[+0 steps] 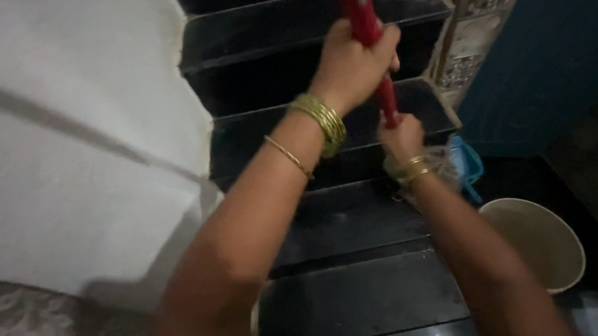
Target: The person mops a set of stairs and the adjacent floor area using a string mop and a bucket of water, wringing out the mop head by hand between passes.
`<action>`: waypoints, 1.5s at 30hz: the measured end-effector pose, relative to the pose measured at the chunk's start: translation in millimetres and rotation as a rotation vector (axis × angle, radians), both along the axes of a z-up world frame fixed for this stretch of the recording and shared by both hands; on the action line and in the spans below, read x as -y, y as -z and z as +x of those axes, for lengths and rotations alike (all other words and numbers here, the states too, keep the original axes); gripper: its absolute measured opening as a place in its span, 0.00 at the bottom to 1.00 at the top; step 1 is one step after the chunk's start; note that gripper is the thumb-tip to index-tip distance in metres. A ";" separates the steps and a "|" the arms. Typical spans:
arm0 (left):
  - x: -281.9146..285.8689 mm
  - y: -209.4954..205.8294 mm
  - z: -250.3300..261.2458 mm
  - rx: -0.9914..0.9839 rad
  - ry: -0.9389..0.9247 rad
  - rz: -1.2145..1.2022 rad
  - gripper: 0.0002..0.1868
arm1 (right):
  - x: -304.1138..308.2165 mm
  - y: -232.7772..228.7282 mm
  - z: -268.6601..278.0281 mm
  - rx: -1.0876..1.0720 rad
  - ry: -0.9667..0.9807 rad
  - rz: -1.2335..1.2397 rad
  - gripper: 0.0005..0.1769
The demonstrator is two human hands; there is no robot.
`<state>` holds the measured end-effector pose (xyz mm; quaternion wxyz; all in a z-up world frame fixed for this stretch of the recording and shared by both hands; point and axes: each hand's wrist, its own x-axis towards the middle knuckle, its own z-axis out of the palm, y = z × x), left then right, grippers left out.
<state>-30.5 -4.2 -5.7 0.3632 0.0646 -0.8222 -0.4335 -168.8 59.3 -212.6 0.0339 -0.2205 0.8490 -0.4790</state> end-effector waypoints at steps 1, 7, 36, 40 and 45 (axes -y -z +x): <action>5.8 -14.8 9.2 0.025 -0.059 -0.080 0.15 | 13.6 -8.5 18.7 -0.044 -0.001 -0.022 0.21; 6.3 -80.0 77.2 0.138 -0.300 -0.329 0.21 | 87.3 -35.8 114.8 -0.002 -0.097 -0.216 0.23; -46.9 -26.0 -24.9 -0.114 0.035 -0.347 0.22 | -40.9 -37.7 -38.7 -0.275 -0.240 0.132 0.24; -57.6 5.8 -53.3 -0.093 0.227 -0.184 0.22 | -63.2 -3.3 -92.4 -0.147 -0.030 0.292 0.24; -69.9 49.7 -62.5 0.167 0.260 0.095 0.20 | -74.3 75.6 -132.2 -0.303 -0.040 0.208 0.28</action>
